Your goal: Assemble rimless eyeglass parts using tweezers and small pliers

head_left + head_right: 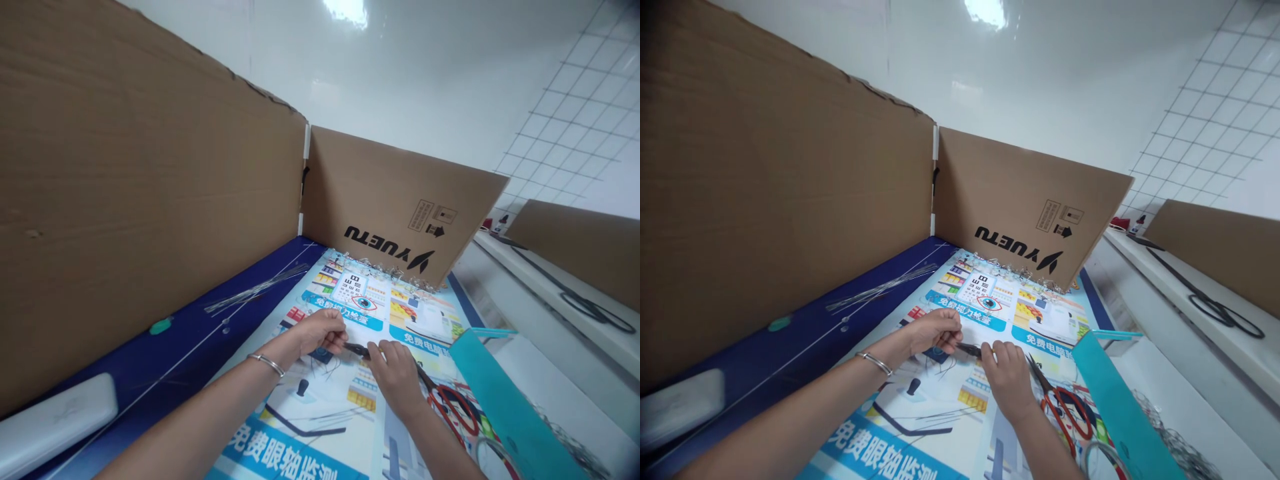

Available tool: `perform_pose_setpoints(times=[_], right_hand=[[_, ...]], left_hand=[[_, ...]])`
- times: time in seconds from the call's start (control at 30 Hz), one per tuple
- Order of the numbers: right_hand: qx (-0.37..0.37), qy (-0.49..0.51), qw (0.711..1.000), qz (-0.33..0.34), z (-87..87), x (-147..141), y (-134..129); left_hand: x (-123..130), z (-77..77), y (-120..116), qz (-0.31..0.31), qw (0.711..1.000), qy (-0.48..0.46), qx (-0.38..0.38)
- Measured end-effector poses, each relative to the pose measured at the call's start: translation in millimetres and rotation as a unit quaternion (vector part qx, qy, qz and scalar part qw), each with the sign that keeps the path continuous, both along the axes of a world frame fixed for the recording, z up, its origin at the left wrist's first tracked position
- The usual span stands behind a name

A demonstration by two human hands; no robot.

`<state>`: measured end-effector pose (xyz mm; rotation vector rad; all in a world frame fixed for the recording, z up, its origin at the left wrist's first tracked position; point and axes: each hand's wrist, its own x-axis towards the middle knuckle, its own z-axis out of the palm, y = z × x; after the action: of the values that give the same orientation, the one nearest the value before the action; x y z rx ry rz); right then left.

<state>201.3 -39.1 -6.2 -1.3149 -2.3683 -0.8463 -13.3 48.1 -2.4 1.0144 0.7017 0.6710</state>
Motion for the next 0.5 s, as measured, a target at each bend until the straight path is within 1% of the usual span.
perform_pose_setpoints(times=[0.23, 0.5], right_hand=[[0.005, -0.001, 1.0, 0.006, -0.9, 2.3, 3.6], [0.013, -0.002, 1.0, 0.014, 0.1, 2.0, 2.8]], left_hand=[[-0.3, -1.2, 3.0, 0.007, 1.0, 0.005, -0.012], [0.6, -2.7, 1.0, 0.014, 1.0, 0.009, -0.001]])
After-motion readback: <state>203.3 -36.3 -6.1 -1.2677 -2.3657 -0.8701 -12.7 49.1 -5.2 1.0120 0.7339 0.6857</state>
